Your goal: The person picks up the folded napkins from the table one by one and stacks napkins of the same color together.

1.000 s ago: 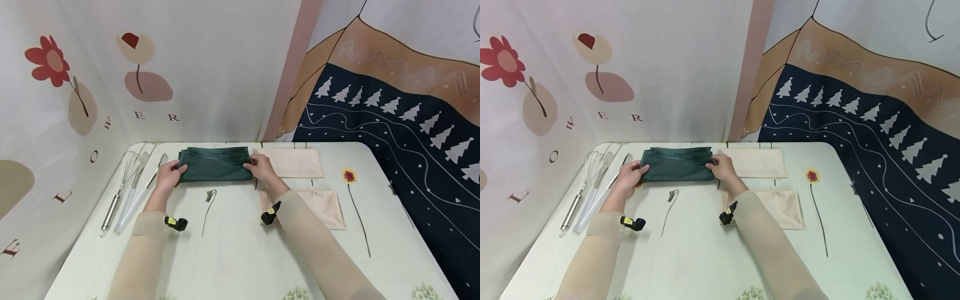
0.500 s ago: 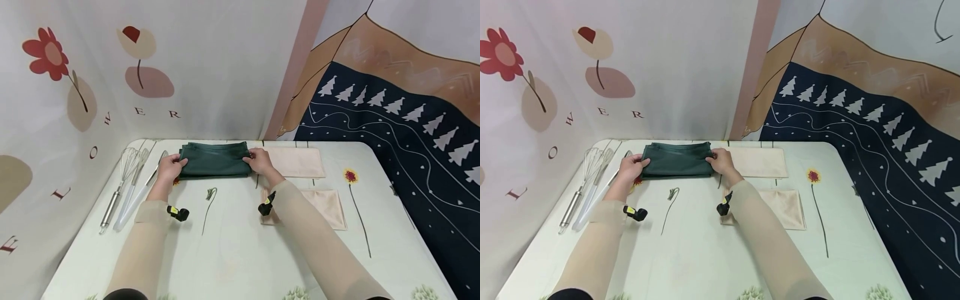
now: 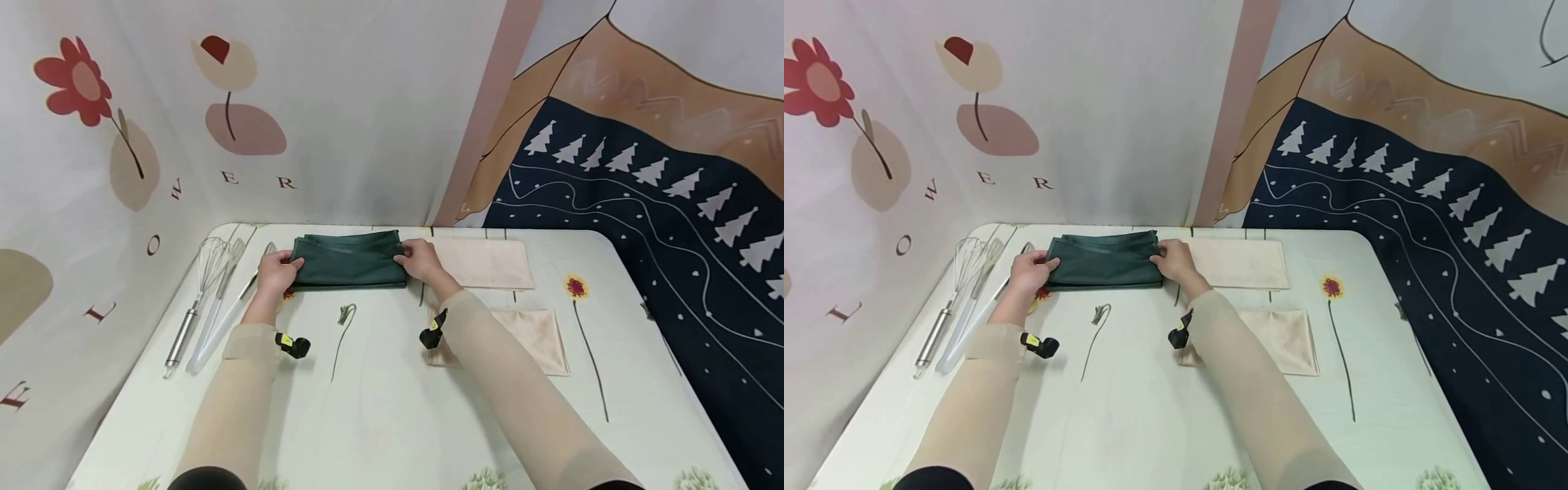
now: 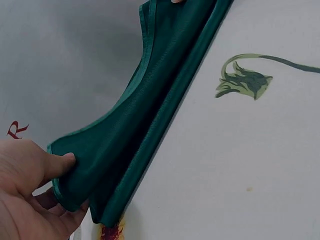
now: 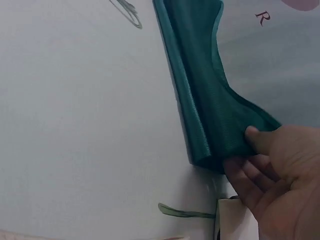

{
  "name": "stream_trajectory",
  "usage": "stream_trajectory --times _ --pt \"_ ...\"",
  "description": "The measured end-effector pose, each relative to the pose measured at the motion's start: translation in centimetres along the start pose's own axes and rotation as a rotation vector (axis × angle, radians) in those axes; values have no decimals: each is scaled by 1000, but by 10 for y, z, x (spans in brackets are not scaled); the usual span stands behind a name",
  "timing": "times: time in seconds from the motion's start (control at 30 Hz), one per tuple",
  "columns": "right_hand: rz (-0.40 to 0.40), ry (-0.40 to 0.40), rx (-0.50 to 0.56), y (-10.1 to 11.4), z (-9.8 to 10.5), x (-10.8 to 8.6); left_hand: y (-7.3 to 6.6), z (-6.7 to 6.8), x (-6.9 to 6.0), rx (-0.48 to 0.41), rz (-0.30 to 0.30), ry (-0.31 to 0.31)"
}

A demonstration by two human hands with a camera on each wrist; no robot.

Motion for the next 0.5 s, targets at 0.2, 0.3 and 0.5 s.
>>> stream_trajectory --times 0.2,0.3,0.5 --pt "-56 23 -51 -2 2 -3 -12 1 -5 193 -123 -37" --pt "-66 18 -58 -3 6 -7 -16 2 -9 247 -151 -36" --pt "-60 -17 3 -7 17 -19 -19 5 -15 304 -173 -55"
Point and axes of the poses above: each hand's wrist, its own x-axis towards the middle knuckle, its own z-axis out of the back of the hand, y = z × x, the point moved 7 cm from there along x, towards the middle knuckle, and after that the axes turned 1 degree about z, right-handed, at the moved point
